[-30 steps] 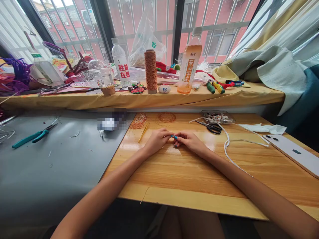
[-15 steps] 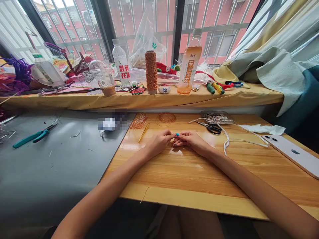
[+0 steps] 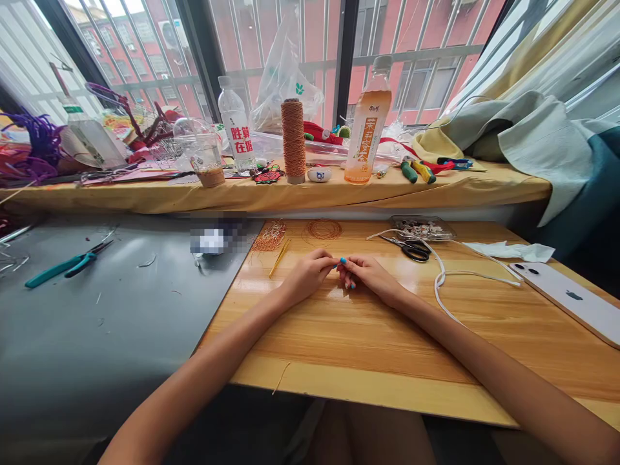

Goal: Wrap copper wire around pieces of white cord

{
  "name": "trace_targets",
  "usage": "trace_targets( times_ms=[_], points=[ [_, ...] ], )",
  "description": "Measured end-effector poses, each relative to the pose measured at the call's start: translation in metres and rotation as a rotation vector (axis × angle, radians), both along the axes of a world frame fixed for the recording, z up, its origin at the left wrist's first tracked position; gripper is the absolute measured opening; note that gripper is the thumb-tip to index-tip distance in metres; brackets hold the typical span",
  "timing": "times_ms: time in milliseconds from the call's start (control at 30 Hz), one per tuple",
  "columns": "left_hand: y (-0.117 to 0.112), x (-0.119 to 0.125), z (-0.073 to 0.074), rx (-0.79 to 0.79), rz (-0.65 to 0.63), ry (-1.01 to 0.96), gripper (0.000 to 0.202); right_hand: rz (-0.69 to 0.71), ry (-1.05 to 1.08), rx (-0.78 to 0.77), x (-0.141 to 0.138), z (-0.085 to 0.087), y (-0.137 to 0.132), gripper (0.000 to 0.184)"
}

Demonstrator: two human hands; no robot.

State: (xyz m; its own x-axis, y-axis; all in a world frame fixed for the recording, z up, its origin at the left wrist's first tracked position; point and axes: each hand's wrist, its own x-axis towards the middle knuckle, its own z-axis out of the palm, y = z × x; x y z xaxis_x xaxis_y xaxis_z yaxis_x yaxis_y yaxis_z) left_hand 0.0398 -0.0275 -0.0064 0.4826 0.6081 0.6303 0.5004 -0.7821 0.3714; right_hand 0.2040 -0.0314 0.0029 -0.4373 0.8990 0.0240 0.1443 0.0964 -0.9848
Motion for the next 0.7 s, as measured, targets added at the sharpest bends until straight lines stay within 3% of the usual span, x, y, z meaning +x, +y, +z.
trace_targets(
  times_ms=[267,400,600,700],
  points=[
    [-0.001,0.002,0.006,-0.06,0.014,-0.03,0.016,-0.058,-0.058,0.065,-0.002,-0.001,-0.002,0.03],
    [0.0,0.002,0.004,-0.034,0.036,0.055,0.016,-0.112,-0.106,0.091,-0.002,-0.002,-0.004,0.028],
    [-0.007,0.002,0.006,0.125,0.196,0.338,0.021,-0.18,-0.115,0.169,-0.004,0.004,-0.012,0.028],
    [-0.011,0.004,0.01,0.065,0.222,0.242,0.02,-0.197,-0.009,0.159,-0.004,0.005,-0.011,0.027]
  ],
)
